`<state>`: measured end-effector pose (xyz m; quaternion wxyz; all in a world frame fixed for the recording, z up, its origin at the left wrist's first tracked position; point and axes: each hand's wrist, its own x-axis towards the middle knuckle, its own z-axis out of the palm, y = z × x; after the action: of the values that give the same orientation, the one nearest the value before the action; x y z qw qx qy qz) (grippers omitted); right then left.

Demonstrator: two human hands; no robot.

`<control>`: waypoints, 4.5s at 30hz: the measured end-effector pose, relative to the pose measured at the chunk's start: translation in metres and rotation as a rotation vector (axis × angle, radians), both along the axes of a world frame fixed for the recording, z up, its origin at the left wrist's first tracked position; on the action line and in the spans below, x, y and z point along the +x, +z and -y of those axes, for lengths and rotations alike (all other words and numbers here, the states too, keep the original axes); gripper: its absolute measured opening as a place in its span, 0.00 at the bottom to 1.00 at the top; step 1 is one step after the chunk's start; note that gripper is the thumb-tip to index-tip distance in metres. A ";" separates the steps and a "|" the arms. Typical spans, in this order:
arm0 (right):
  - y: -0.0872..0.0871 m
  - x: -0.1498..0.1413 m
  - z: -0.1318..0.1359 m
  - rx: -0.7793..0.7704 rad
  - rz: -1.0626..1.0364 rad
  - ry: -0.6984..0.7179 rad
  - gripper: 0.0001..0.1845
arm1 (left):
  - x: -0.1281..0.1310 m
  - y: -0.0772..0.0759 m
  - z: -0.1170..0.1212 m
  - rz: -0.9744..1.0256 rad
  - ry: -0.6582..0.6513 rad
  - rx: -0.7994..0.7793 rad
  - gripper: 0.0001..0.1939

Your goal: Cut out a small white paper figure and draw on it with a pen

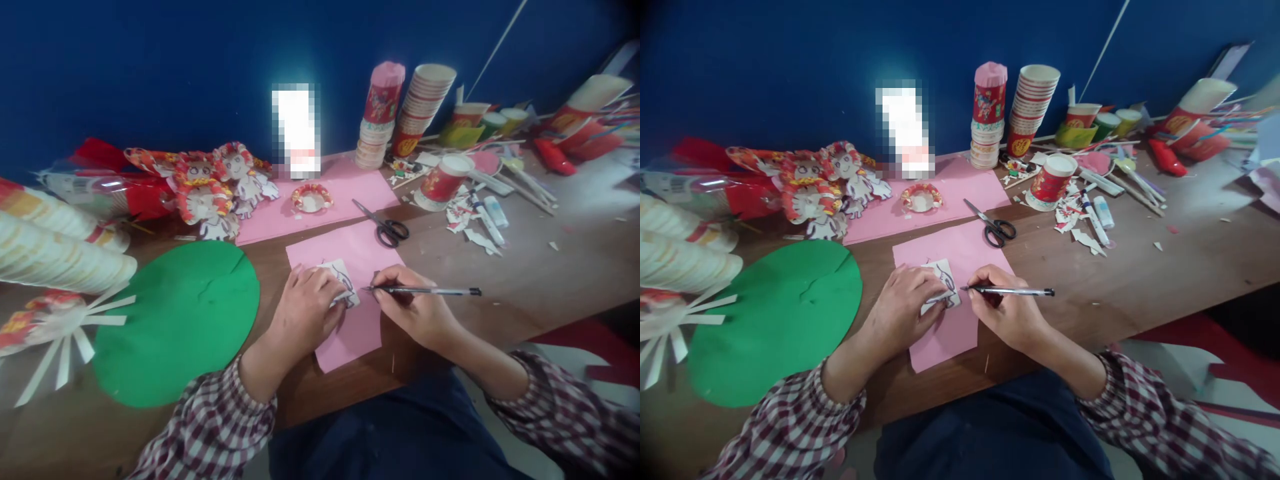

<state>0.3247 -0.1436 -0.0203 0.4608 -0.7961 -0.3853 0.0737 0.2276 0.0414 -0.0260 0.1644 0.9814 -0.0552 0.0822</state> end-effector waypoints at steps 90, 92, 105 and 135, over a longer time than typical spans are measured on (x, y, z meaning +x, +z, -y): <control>0.000 -0.004 -0.003 -0.069 0.022 0.035 0.03 | 0.001 0.003 0.001 -0.037 0.017 -0.006 0.07; 0.001 -0.004 -0.002 -0.051 0.007 0.012 0.03 | 0.001 0.003 0.001 -0.037 0.020 -0.004 0.07; 0.000 0.014 0.001 -0.041 -0.470 0.129 0.03 | 0.002 0.003 0.001 -0.022 0.016 -0.021 0.07; -0.009 0.014 -0.012 -0.059 -0.087 0.221 0.04 | 0.002 0.002 0.000 -0.030 0.002 -0.033 0.09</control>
<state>0.3385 -0.1315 -0.0289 0.4427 -0.7580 -0.4478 0.1699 0.2292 0.0415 -0.0244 0.1812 0.9798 -0.0504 0.0686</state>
